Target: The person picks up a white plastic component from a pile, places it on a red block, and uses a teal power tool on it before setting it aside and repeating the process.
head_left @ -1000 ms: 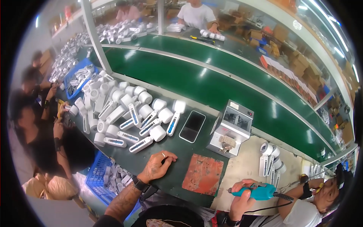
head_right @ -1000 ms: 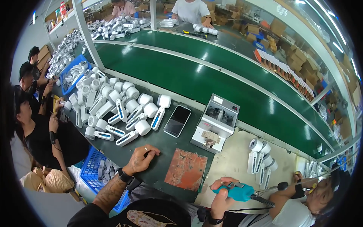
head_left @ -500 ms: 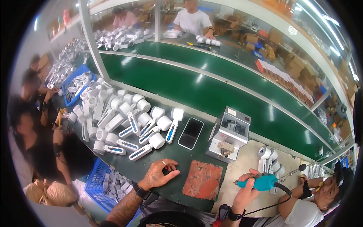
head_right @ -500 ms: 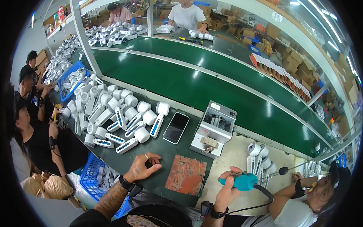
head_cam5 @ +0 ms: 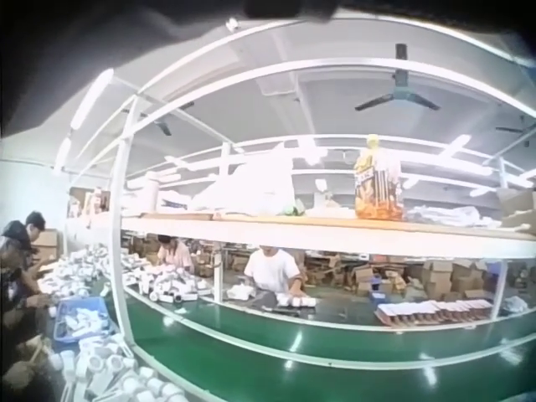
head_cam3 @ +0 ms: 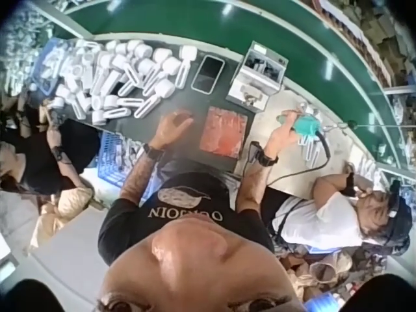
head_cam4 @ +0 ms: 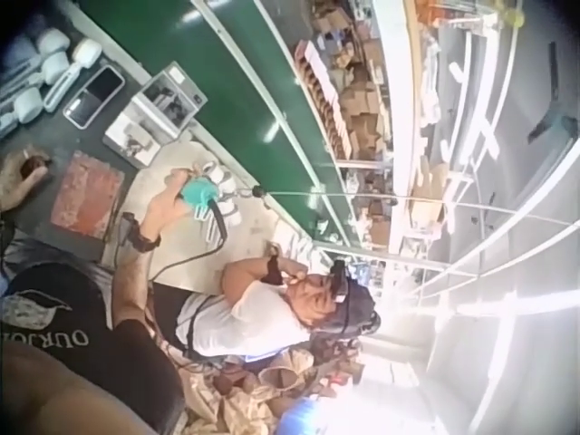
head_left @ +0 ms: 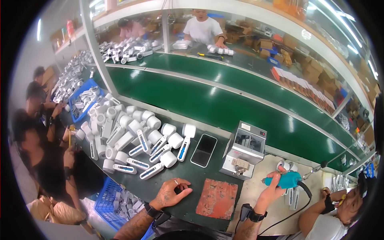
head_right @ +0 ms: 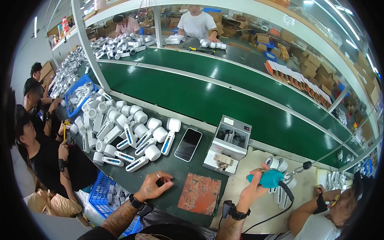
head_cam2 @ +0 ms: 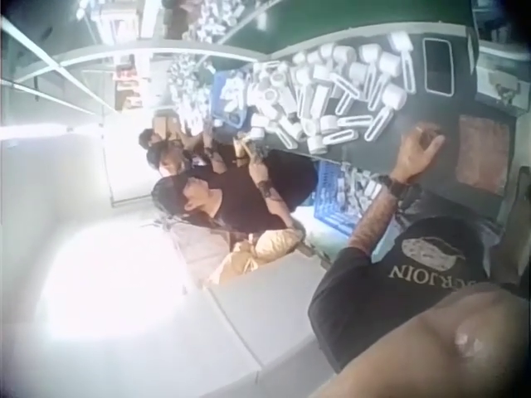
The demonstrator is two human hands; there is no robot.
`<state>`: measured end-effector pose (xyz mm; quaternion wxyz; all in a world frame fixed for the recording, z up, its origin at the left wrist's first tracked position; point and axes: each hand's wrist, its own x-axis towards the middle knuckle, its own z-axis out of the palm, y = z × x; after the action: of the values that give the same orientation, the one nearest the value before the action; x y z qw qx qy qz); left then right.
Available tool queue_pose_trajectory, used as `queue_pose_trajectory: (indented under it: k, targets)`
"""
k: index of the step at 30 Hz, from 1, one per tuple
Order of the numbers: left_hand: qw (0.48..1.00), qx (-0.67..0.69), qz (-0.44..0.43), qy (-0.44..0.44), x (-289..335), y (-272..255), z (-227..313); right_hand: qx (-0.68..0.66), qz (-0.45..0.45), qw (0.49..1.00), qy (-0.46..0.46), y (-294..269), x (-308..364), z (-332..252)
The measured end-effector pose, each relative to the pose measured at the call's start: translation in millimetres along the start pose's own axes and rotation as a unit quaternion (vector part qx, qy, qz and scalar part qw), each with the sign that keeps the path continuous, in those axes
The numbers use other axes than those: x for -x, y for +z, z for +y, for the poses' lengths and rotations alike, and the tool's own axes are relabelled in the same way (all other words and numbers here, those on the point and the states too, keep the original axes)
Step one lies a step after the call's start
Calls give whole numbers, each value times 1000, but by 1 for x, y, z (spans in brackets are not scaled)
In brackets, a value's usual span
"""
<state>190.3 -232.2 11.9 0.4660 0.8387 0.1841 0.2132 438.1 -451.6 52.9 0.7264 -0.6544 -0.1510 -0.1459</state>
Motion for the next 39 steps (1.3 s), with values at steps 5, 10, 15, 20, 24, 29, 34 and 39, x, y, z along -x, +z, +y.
queue_pose_trajectory:
  k: [5, 10, 15, 20, 24, 29, 34, 39]
  targets:
    - [1000, -4, 0, -5, -1, -1, 0, -43, 54, 997, -31, 6, 10, 9]
    - [1000, -27, -11, 4, -4, -5, -3, -33, 53, 997, -44, 11, 20, 8]
    - [999, -16, -22, 17, -4, -2, -2, -30, 61, 996, -54, 7, 27, 21]
    - [998, -25, -10, 51, -2, -1, -13, -21, 53, 998, -39, 9, 29, 14]
    - [998, -36, -12, 49, 0, 0, -8, -28, 65, 997, -31, 8, 31, 8]
    - [999, -37, -1, 40, 3, 8, -5, -57, 45, 997, -36, 4, 30, 9]
    - [996, -54, 11, 68, 6, 4, -9, -49, 36, 998, -15, 12, 29, 5]
    - [995, -38, 39, 81, 4, 3, -3, -44, -10, 999, -3, 7, 23, -9]
